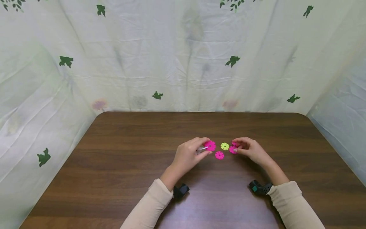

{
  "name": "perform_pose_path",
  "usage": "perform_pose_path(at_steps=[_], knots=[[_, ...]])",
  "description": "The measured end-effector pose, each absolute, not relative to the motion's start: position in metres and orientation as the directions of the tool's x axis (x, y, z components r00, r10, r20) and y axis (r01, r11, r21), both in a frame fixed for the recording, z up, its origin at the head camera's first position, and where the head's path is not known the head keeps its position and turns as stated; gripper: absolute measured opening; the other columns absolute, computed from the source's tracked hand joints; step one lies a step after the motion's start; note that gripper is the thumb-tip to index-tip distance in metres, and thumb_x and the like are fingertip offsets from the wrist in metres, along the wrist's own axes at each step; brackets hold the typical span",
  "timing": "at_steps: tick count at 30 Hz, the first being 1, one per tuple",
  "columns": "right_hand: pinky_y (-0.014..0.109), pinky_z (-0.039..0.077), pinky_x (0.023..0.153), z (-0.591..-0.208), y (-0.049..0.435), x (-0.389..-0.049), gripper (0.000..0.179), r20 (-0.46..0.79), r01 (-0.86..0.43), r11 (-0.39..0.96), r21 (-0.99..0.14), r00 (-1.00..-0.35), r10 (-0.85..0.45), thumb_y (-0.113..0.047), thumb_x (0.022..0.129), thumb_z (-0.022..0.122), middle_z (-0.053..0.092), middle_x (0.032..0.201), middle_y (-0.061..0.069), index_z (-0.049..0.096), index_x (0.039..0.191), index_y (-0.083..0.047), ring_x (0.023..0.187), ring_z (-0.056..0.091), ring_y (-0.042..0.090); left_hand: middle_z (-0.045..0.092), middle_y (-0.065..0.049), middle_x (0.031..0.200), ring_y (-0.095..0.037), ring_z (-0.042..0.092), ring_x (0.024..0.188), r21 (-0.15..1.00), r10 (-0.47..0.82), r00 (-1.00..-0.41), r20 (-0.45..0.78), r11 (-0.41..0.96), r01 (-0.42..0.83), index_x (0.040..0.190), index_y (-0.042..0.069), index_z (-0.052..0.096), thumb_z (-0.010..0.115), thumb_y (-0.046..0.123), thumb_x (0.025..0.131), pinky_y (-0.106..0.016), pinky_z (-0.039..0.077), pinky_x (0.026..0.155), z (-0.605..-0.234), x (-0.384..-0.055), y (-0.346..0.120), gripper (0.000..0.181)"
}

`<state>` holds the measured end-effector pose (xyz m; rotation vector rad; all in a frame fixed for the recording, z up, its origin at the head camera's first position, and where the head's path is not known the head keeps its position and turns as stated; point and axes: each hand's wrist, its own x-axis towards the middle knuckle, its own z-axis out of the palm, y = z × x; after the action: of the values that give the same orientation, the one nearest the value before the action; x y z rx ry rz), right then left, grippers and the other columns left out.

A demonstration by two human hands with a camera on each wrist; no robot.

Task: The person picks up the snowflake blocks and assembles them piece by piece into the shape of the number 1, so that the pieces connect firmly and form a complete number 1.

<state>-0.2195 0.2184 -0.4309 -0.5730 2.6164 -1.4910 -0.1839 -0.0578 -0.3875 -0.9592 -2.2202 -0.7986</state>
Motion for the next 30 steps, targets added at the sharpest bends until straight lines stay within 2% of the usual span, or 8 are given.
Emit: perform_pose_path(at_steps=[12,18,24,30], knots=[[0.028,0.041,0.064,-0.439,0.215,-0.221,0.026,0.145,-0.364,0.6,-0.712,-0.913,-0.381,-0.014,0.079,0.069,0.051,0.089,0.007,0.064,0.103,-0.003,0.075,0.048,0.018,0.061,0.006,0.081,-0.003,0.05,0.061,0.285,0.426,-0.568,0.705,0.563,0.776,0.101,0.011,0.065,0.076,0.023,0.073,-0.015,0.04,0.054,-0.389,-0.184,-0.058,0.033],[0.028,0.042,0.062,-0.436,0.215,-0.221,0.021,0.121,-0.341,0.563,-0.753,-0.913,-0.391,-0.01,0.08,0.067,0.054,0.084,0.005,0.057,0.098,-0.006,0.073,0.05,0.017,0.061,0.006,0.081,-0.003,0.049,0.061,0.285,0.426,-0.566,0.705,0.561,0.777,0.1,0.011,0.065,0.076,0.024,0.073,-0.016,0.04,0.054,-0.388,-0.183,-0.058,0.033],[0.03,0.047,0.063,-0.427,0.216,-0.219,0.021,0.1,-0.309,0.505,-0.806,-0.912,-0.399,-0.003,0.084,0.061,0.059,0.085,0.006,0.058,0.105,-0.003,0.073,0.056,0.018,0.062,0.006,0.082,-0.003,0.05,0.063,0.293,0.428,-0.571,0.7,0.558,0.777,0.1,0.011,0.065,0.076,0.026,0.073,-0.016,0.041,0.055,-0.388,-0.183,-0.058,0.033],[0.033,0.05,0.066,-0.413,0.208,-0.214,0.023,0.136,-0.294,0.399,-0.869,-0.915,-0.379,-0.008,0.084,0.063,0.059,0.088,0.011,0.057,0.105,-0.001,0.073,0.06,0.019,0.063,0.005,0.084,-0.003,0.051,0.064,0.293,0.426,-0.572,0.701,0.559,0.776,0.1,0.011,0.065,0.077,0.024,0.071,-0.017,0.042,0.056,-0.388,-0.183,-0.057,0.034]])
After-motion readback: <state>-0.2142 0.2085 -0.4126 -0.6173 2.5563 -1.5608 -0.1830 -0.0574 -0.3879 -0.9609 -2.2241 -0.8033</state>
